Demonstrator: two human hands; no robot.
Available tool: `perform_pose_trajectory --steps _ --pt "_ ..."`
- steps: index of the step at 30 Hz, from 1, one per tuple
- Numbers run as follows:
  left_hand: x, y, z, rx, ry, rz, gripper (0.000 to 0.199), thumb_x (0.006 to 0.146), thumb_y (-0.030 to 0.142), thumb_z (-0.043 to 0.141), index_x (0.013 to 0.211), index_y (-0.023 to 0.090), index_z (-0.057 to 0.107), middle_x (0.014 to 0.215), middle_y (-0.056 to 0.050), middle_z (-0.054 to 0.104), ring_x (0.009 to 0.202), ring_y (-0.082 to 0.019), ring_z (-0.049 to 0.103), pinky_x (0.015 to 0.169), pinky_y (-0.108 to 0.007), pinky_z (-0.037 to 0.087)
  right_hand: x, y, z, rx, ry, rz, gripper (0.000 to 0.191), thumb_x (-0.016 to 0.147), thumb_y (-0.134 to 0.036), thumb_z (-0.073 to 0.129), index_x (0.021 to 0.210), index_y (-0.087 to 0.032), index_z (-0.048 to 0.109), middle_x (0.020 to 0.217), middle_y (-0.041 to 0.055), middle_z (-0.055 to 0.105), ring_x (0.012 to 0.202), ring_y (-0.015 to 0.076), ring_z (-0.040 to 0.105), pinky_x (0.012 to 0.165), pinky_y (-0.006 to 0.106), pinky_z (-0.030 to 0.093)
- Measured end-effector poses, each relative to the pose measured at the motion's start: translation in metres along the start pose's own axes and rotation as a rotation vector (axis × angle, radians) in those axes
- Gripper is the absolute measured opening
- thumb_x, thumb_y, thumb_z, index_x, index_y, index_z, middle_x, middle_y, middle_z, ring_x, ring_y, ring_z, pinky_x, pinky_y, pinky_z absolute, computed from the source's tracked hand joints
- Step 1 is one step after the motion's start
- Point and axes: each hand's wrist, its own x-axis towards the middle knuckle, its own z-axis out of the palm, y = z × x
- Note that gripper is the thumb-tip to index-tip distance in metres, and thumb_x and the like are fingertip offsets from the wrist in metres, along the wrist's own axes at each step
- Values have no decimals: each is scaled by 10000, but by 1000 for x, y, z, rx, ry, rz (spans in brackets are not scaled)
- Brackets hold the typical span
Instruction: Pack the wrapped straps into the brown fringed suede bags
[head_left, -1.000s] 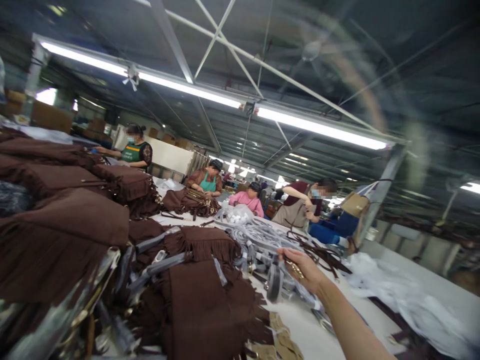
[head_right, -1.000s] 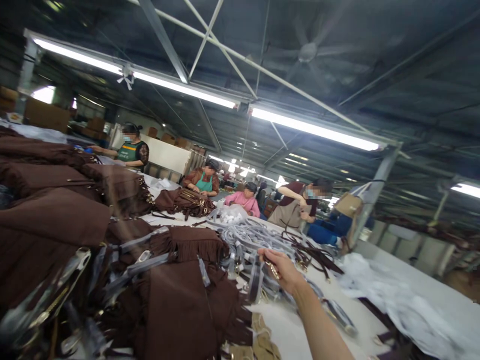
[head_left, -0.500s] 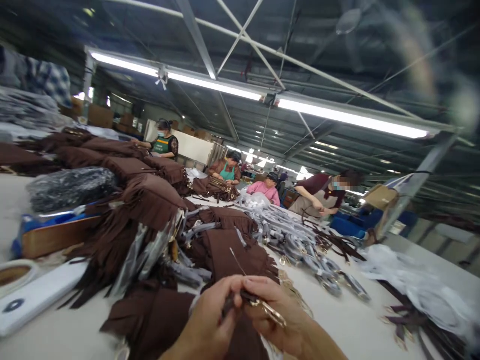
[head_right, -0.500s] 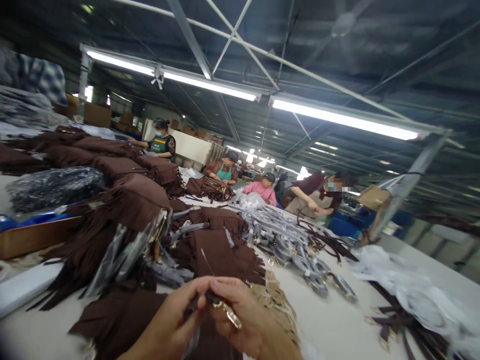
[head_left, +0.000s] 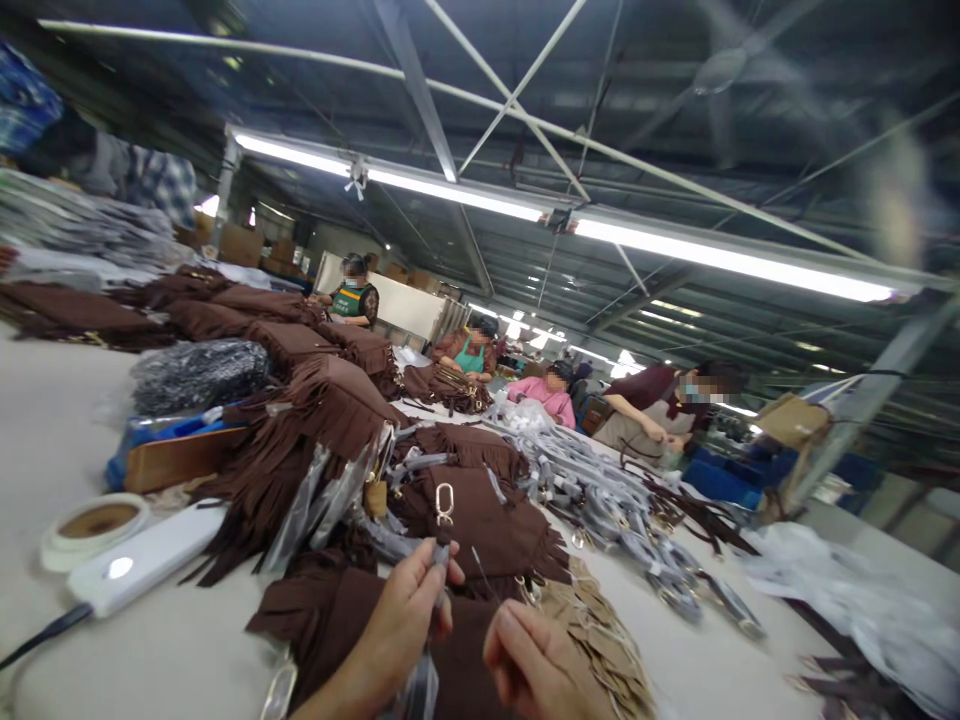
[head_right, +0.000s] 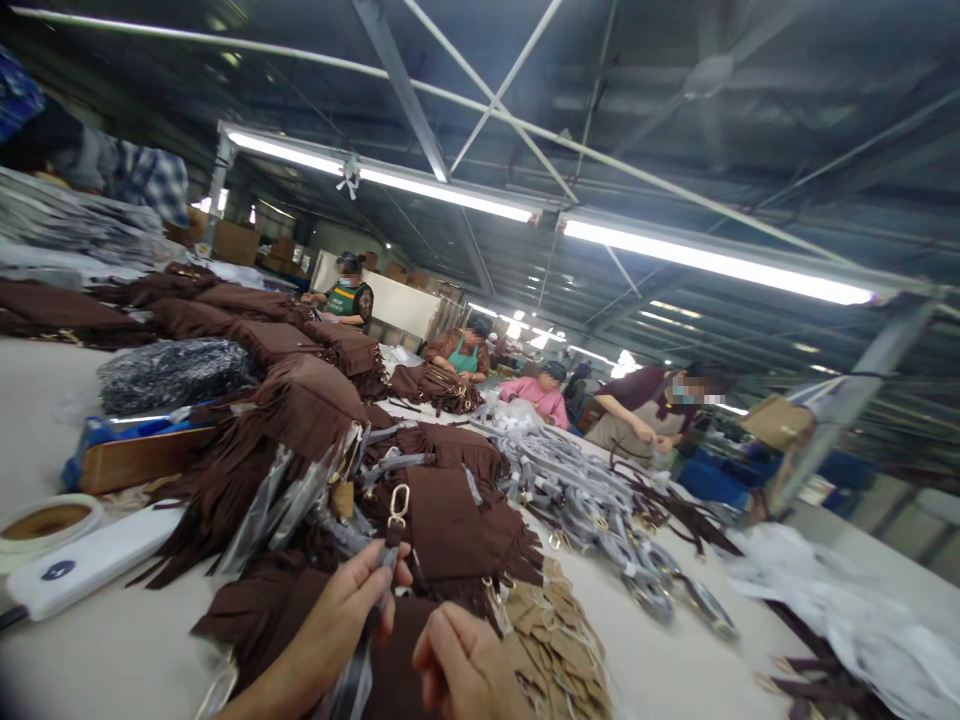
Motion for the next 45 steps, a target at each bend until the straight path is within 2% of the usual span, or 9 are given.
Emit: perform_pose_trajectory --steps 13,19,23,26,31,33,37,41,45 --pt "-12 8 12 76 -123 57 492 803 515 496 1138 157 526 753 17 559 451 -65 370 453 -211 256 -4 -23 -1 -116 35 57 506 776 -680 410 629 -207 511 463 -46 453 389 77 278 425 234 193" --pt "-14 6 15 154 -143 88 469 854 432 452 1243 177 518 777 6 578 477 -93 429 481 -222 318 -10 -26 -9 -115 50 41 454 823 -577 422 586 -205 531 425 -50 447 372 77 288 428 230 218" --pt "-17 7 17 251 -128 207 326 878 278 455 1152 191 607 786 -7 602 636 -141 527 675 -255 443 -14 -25 -12 -72 62 33 423 870 -486 424 594 -191 551 421 -54 455 372 71 261 432 226 208" --pt "-17 7 20 275 -159 303 364 854 220 446 1163 211 638 944 -42 633 738 -166 560 744 -275 466 -13 -28 -12 -62 66 30 398 870 -448 418 596 -192 552 433 -48 480 378 74 261 439 229 219" --pt "-18 17 28 150 -277 285 352 797 244 500 1084 200 700 1145 -65 634 1100 -244 554 1005 -344 393 -9 -29 -9 -35 75 1 419 841 -528 433 598 -202 530 435 -51 460 387 80 285 444 238 223" --pt "-16 22 33 66 -258 195 288 811 340 545 968 173 718 1012 -67 669 1035 -251 573 966 -348 409 -9 -27 -10 -39 83 1 440 840 -559 446 599 -201 530 442 -48 466 394 80 286 448 240 222" --pt "-9 33 44 -50 -170 74 288 734 439 685 682 162 626 672 3 558 675 -149 503 671 -254 405 -15 -21 -15 -24 76 -8 447 876 -551 461 633 -187 553 478 -41 490 409 76 276 454 236 210" --pt "-12 63 44 46 -349 162 273 729 389 702 601 167 611 650 10 517 641 -133 470 625 -247 375 -28 -17 -27 67 109 -85 285 841 -454 612 782 -177 645 576 -49 470 493 85 328 473 219 227" --pt "-23 102 40 273 -588 309 143 761 242 676 641 164 681 772 -2 541 745 -144 521 711 -260 412 -42 -15 -35 266 235 -216 216 832 -421 672 885 -213 698 942 23 625 641 112 446 561 235 337"
